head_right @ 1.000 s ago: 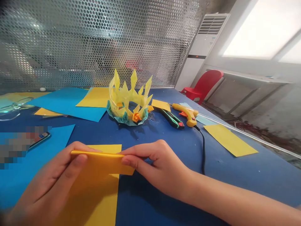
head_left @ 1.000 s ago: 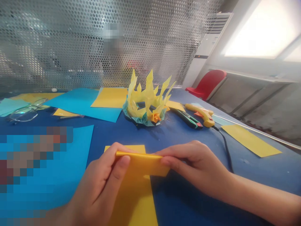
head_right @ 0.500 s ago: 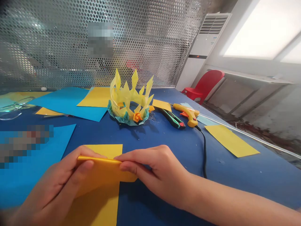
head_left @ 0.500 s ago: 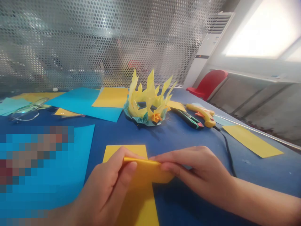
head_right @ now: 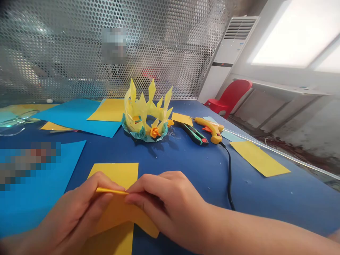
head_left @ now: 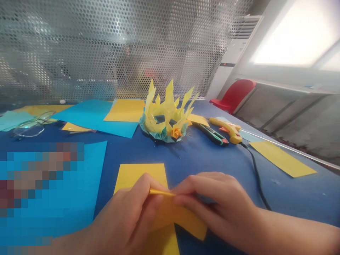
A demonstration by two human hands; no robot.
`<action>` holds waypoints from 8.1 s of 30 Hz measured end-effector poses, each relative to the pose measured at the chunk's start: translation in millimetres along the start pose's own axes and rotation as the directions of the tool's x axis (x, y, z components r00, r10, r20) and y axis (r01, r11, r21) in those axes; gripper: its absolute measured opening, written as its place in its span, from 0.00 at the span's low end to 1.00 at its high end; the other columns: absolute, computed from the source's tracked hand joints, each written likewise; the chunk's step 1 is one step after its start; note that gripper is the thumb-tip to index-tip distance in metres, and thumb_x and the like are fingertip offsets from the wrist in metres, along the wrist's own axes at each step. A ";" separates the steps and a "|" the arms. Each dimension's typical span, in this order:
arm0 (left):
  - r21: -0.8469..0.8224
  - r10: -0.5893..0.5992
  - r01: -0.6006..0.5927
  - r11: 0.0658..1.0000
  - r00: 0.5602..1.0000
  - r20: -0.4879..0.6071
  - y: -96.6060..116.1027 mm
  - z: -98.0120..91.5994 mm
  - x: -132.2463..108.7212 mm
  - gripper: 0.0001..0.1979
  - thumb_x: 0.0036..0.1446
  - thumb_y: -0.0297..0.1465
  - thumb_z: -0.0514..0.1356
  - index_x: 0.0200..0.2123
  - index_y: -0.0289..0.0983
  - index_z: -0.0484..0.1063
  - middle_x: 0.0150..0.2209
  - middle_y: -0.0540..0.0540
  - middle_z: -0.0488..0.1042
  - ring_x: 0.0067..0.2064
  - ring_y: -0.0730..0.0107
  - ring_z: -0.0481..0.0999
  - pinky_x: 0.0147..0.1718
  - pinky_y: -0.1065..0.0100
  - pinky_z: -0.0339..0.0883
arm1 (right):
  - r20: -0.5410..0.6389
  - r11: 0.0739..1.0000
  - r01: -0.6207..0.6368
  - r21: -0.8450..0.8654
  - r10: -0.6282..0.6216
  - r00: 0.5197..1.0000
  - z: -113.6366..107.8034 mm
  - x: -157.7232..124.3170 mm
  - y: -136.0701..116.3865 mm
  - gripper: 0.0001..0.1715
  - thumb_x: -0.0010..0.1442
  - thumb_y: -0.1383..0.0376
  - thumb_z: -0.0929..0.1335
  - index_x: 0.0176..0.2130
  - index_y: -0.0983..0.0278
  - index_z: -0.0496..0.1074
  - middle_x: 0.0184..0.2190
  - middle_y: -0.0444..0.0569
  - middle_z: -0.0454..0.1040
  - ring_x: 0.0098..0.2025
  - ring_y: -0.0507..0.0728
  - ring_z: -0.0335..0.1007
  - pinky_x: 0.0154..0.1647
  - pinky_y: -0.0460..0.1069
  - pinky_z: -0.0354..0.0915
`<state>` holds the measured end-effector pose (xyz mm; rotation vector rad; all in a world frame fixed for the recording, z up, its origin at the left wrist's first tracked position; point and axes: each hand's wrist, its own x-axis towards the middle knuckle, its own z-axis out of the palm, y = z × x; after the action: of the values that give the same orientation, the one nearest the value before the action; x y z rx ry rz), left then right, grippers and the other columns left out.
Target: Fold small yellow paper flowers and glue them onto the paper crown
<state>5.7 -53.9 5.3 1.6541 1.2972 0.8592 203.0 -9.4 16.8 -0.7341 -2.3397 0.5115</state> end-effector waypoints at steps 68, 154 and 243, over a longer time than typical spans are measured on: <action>-0.495 -0.241 0.148 0.856 0.962 -0.129 7.2 -0.5 9.4 0.15 0.53 0.46 0.64 0.34 0.41 0.68 0.26 0.54 0.73 0.27 0.71 0.74 0.24 0.74 0.68 | -0.093 0.730 -0.287 0.621 0.432 0.897 -17.2 17.3 24.1 0.15 0.53 0.56 0.74 0.26 0.63 0.71 0.25 0.45 0.73 0.26 0.49 0.66 0.24 0.42 0.65; 0.087 0.093 -0.097 0.992 0.994 0.050 -8.9 -7.8 7.2 0.19 0.65 0.48 0.44 0.31 0.43 0.62 0.19 0.55 0.68 0.19 0.71 0.65 0.17 0.70 0.49 | -0.046 0.999 0.037 -0.006 -0.037 0.998 14.0 20.2 -7.0 0.05 0.66 0.67 0.63 0.35 0.60 0.65 0.24 0.38 0.73 0.21 0.45 0.64 0.23 0.38 0.60; -0.035 0.159 -0.159 0.987 0.987 -0.013 -9.8 -10.4 10.4 0.12 0.63 0.39 0.54 0.29 0.41 0.66 0.26 0.54 0.68 0.26 0.74 0.65 0.24 0.74 0.59 | -0.213 0.987 0.020 0.160 0.015 0.977 13.0 33.6 -8.6 0.04 0.55 0.73 0.72 0.30 0.65 0.75 0.28 0.45 0.77 0.30 0.47 0.73 0.33 0.39 0.70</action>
<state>-5.1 -40.6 0.8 1.7438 1.1613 0.9813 169.3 2.4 26.8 -0.6748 -2.0725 0.5832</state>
